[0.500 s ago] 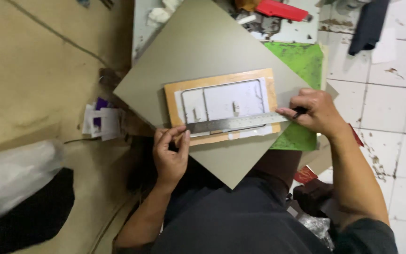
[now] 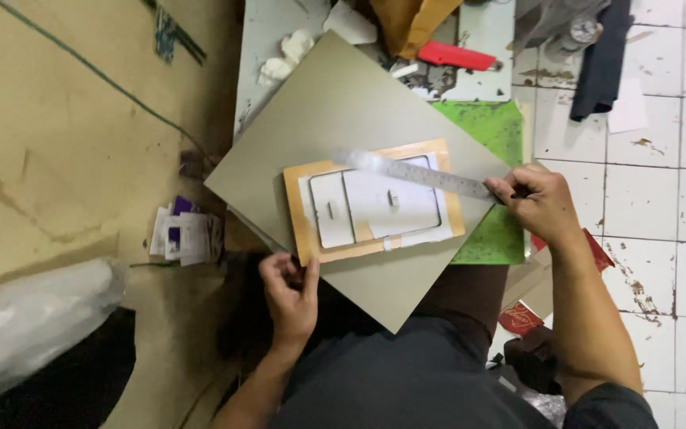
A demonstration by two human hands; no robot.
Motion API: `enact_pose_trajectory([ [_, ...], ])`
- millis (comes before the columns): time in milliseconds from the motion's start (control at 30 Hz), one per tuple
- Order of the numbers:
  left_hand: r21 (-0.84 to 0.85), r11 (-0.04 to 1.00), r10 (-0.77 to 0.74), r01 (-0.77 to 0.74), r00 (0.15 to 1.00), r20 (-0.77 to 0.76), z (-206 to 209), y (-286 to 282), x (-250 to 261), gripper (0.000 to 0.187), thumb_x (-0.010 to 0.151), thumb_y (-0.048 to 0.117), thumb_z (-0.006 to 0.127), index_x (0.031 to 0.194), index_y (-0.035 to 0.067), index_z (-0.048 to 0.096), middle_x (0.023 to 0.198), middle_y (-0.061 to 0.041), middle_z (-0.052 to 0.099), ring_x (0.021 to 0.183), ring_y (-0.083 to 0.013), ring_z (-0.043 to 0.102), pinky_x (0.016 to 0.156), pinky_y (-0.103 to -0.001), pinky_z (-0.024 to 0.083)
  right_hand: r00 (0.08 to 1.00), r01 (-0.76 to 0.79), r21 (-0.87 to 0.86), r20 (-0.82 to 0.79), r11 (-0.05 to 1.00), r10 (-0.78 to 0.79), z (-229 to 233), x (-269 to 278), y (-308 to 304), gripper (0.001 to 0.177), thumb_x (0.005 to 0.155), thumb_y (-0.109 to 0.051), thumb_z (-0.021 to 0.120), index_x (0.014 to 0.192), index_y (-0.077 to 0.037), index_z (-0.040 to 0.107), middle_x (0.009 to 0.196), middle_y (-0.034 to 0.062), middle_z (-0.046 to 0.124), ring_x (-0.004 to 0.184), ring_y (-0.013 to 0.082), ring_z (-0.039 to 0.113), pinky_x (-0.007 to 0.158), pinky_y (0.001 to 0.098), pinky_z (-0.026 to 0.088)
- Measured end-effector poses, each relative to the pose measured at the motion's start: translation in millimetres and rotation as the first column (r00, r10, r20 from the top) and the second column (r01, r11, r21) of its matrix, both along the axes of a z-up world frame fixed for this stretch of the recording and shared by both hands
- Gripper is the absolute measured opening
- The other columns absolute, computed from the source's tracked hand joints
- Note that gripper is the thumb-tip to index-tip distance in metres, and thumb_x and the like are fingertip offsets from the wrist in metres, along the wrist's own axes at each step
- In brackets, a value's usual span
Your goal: Measuring and marking leather or cardboard pieces using a ruler and pen on a workbench
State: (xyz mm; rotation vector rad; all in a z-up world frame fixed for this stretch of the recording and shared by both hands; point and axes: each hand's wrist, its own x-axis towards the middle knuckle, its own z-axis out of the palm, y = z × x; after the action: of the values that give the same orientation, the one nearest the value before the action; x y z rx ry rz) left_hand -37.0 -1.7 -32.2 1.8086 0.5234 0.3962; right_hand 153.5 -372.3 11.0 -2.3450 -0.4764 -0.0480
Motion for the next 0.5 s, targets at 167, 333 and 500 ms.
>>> enact_pose_trajectory([
  [167,-0.557,0.824,-0.275,0.108,0.935,-0.226,-47,-11,-29,0.029,0.089,0.022,0.079,0.108,0.006,0.063,0.084,-0.005,0.066,0.074,-0.0150,0.064,0.067,-0.030,0.057,0.954,0.300,0.061,-0.035,0.952,-0.299,-17,-30,1,0.039,0.102,-0.024,0.078,0.070,-0.012,0.060,0.065,-0.0045,0.053,0.063,0.0078,0.039,0.059,0.0283,0.032],
  [333,-0.642,0.709,-0.436,0.292,0.897,-0.074,-35,-29,-22,0.034,0.089,0.013,0.080,0.063,0.011,0.060,0.059,-0.011,0.072,0.058,-0.0219,0.076,0.059,-0.030,0.056,0.903,0.424,0.021,-0.086,0.905,-0.421,-23,-52,6,0.040,0.100,-0.036,0.078,0.072,-0.014,0.060,0.062,-0.0021,0.053,0.060,0.0115,0.041,0.054,0.0322,0.033],
  [500,-0.752,0.596,-0.400,0.281,0.916,0.025,-31,-46,-24,0.034,0.092,0.008,0.076,0.062,0.008,0.060,0.056,-0.001,0.060,0.057,-0.0170,0.072,0.063,-0.033,0.066,0.876,0.481,0.063,-0.086,0.875,-0.475,-21,-73,-1,0.037,0.101,-0.037,0.075,0.075,-0.015,0.061,0.061,-0.0029,0.050,0.060,0.0109,0.040,0.054,0.0319,0.032],
])
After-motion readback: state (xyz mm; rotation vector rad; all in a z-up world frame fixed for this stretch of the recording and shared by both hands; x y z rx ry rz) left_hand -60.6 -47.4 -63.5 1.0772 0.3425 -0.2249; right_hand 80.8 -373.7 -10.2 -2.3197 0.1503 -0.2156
